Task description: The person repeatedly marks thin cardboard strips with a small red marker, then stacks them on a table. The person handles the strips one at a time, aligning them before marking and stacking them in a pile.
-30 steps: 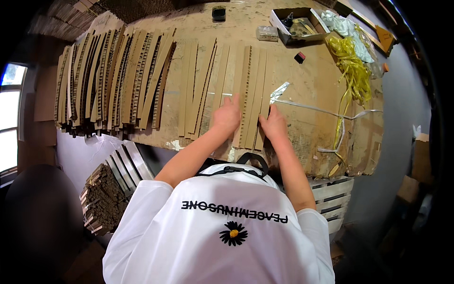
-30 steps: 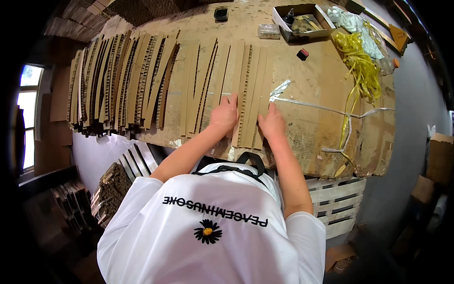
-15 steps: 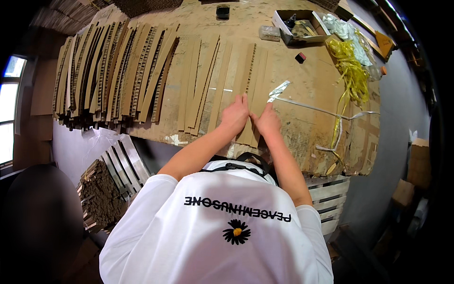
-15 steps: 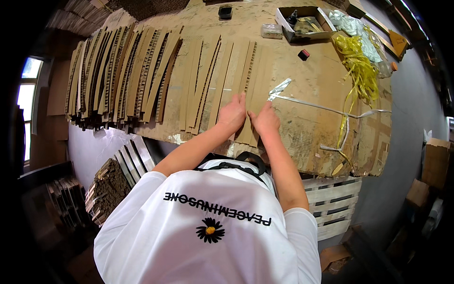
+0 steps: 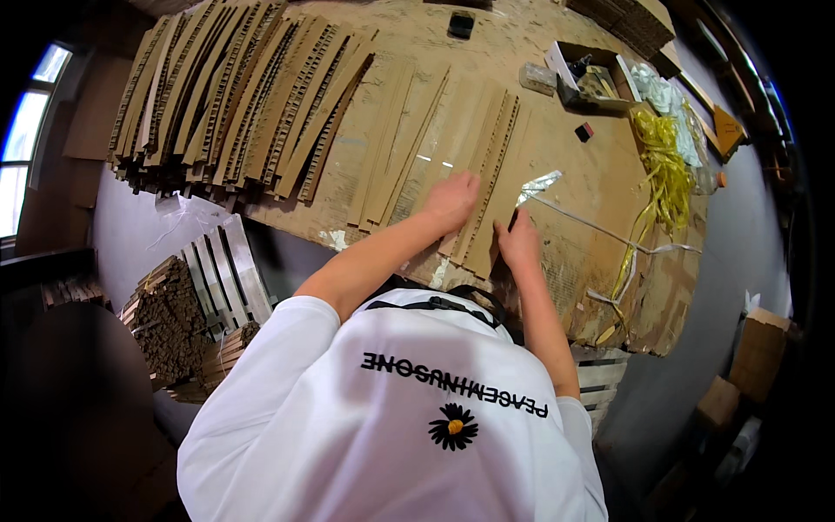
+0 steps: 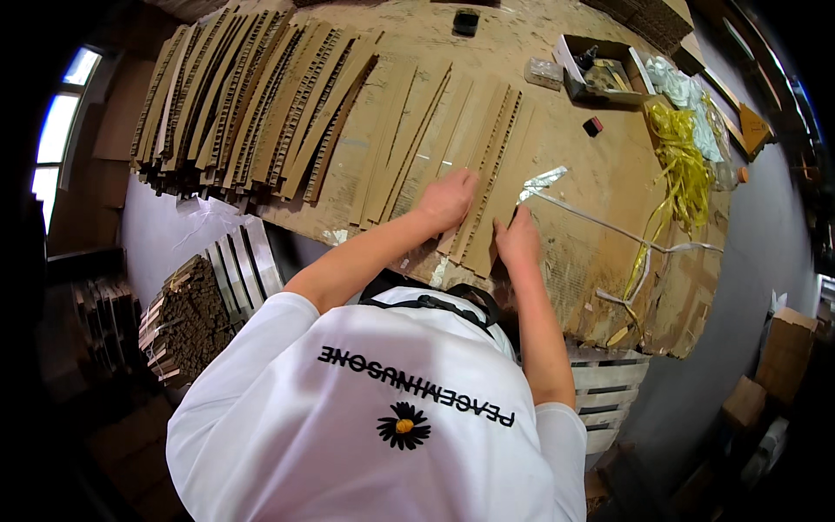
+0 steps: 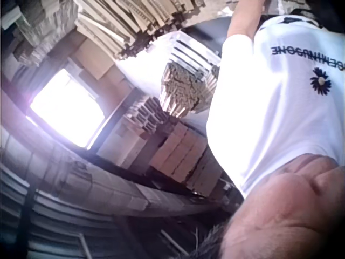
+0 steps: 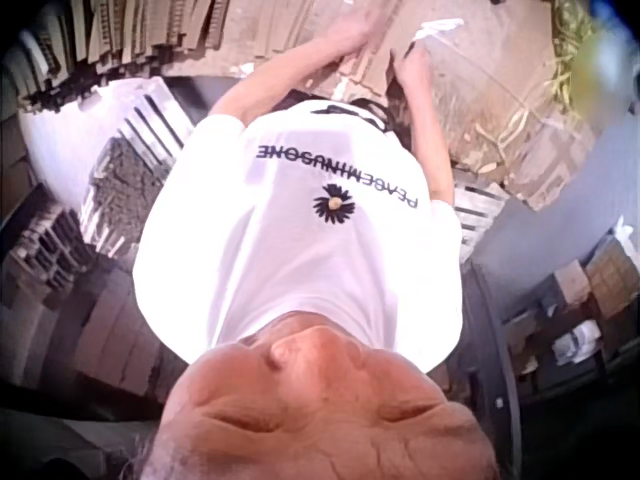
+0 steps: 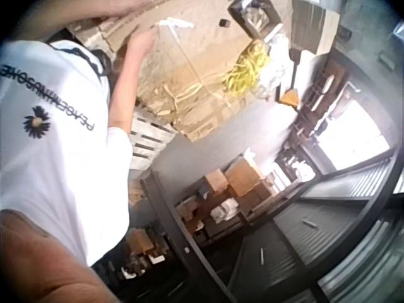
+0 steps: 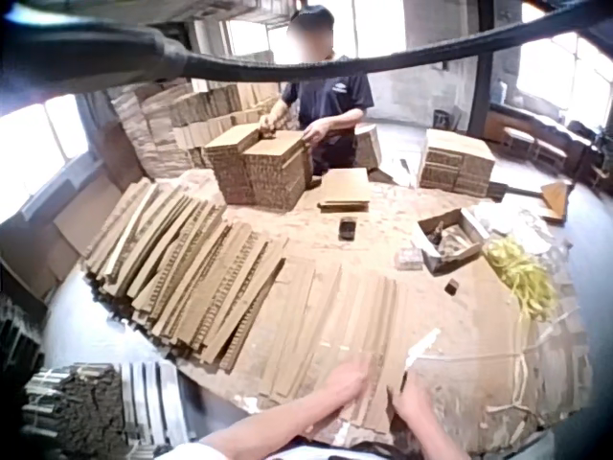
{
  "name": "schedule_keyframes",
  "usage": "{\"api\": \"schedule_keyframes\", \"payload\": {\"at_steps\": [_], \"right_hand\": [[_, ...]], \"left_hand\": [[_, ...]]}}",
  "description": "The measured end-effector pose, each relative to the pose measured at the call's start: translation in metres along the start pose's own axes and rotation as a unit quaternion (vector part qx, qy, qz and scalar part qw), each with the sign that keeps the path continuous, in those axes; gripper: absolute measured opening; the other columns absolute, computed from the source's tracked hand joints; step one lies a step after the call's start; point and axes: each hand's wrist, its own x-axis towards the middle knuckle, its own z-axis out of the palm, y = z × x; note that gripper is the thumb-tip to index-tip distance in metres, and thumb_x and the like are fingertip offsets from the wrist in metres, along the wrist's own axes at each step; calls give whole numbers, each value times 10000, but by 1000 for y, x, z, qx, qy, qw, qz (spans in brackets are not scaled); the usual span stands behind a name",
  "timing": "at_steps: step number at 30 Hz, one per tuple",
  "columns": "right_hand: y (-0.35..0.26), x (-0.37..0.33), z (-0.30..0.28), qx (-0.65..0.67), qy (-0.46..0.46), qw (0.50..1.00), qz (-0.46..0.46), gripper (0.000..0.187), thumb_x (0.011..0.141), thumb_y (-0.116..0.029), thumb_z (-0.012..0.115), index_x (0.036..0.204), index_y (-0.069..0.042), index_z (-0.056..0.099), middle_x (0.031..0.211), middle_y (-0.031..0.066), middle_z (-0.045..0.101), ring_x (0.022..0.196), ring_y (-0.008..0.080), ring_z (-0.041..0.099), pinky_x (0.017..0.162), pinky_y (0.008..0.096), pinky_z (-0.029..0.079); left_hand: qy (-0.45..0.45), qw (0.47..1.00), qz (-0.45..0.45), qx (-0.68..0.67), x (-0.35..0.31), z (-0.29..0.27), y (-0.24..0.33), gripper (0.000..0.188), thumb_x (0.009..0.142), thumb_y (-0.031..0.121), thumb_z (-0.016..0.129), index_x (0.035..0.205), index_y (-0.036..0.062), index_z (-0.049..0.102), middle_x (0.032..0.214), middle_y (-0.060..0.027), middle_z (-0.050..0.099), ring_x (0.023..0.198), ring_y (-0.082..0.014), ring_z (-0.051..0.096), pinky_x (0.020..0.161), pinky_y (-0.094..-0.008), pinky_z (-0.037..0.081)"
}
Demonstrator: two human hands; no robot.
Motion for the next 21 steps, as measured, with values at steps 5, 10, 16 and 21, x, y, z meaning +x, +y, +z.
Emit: {"api": "schedule_keyframes", "payload": {"at_steps": [5,10,16,21], "right_hand": [[0,6,3,-24,0,1000,18,484,901,-287,724,1259,-7,558,1092,291,699,1033,473,665,881,523,529],[17,6,5,37,-5,999,-15,495,895,-326,727,1260,-50,539,1083,250,711,987,469,675,850,542,533],[3,-1,3,-16,-3,1000,-26,502,897,-327,723,1271,-54,531,1060,229,724,1010,446,677,843,536,533],[-22,8,7,-80,26,996,-25,512,917,-340,707,1295,-55,511,1155,219,667,982,447,672,816,536,542]], "left_hand": [[-31,994,-91,58,5,2,29,251,870,90,600,1095,-21,597,1089,-172,582,961,-365,642,751,-449,584],[-7,992,-115,46,17,-7,30,232,838,54,624,1063,-3,613,1129,-176,572,998,-369,626,796,-456,572],[69,945,-303,106,-2,-61,-61,264,906,180,662,1111,19,619,1186,-185,593,1124,-358,600,907,-460,541],[20,945,-312,94,-17,-59,-90,340,914,251,691,1135,13,594,1180,-187,572,1120,-368,601,890,-487,545]]}}
